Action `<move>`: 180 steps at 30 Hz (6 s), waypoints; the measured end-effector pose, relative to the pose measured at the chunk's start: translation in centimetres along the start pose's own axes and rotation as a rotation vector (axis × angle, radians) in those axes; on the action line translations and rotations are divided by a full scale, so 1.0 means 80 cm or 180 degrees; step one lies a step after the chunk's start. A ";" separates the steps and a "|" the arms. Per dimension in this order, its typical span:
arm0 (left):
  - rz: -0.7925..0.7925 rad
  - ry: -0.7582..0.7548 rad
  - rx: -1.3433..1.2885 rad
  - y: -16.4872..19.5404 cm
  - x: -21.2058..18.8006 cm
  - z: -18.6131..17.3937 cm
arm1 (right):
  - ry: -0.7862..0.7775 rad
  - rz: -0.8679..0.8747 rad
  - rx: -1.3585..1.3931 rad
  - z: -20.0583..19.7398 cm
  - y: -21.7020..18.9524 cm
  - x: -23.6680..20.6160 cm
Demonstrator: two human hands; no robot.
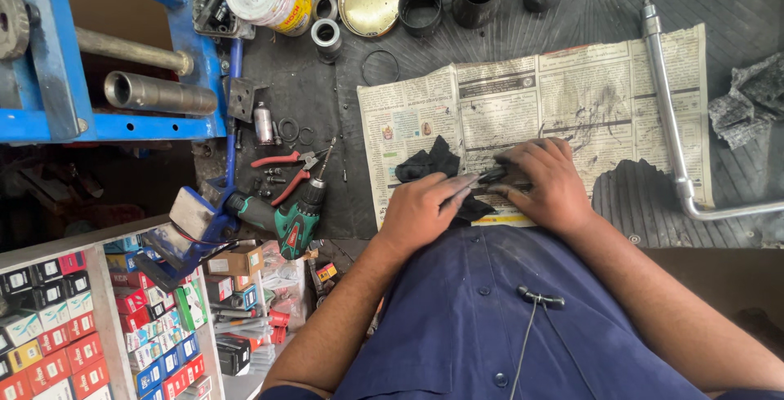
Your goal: The person wipes small dark metal bushings and seals one at a time with a black cloth over spread newspaper, rubbing each part thoroughly. They then clean a ring-shaped part with a small pointed tool, and near the end pour liquid from a plastic bottle onto the parts on the bench.
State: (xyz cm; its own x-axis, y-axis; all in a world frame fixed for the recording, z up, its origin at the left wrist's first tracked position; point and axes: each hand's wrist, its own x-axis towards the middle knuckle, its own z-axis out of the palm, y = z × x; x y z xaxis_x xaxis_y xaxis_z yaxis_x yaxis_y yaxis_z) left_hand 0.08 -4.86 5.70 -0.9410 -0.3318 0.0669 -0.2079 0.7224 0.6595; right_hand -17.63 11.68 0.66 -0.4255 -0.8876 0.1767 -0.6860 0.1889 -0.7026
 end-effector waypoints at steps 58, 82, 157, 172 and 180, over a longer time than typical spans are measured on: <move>0.0183 0.0221 -0.0076 -0.026 -0.033 0.020 | 0.0015 -0.0463 -0.0149 0.003 0.007 -0.006; 0.0464 0.0290 0.0186 -0.022 -0.024 0.042 | -0.0027 -0.0330 -0.0199 0.009 0.009 -0.009; 0.0179 0.0056 0.0685 -0.015 -0.038 0.005 | -0.0041 -0.0365 -0.0353 0.002 0.005 -0.008; 0.0172 0.0085 0.0316 -0.014 -0.030 0.023 | 0.0025 -0.0406 -0.0353 0.007 0.009 -0.012; 0.0403 0.0866 0.0111 0.004 -0.014 0.006 | 0.0279 -0.0226 -0.0137 0.005 0.007 -0.014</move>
State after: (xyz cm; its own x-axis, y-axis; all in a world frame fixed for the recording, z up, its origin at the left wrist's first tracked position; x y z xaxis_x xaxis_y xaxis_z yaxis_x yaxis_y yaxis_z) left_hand 0.95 -3.99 5.50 -0.8548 -0.3848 0.3483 -0.1069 0.7872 0.6073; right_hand -17.34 12.61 -0.20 -0.4235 -0.8595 0.2861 -0.7402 0.1463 -0.6563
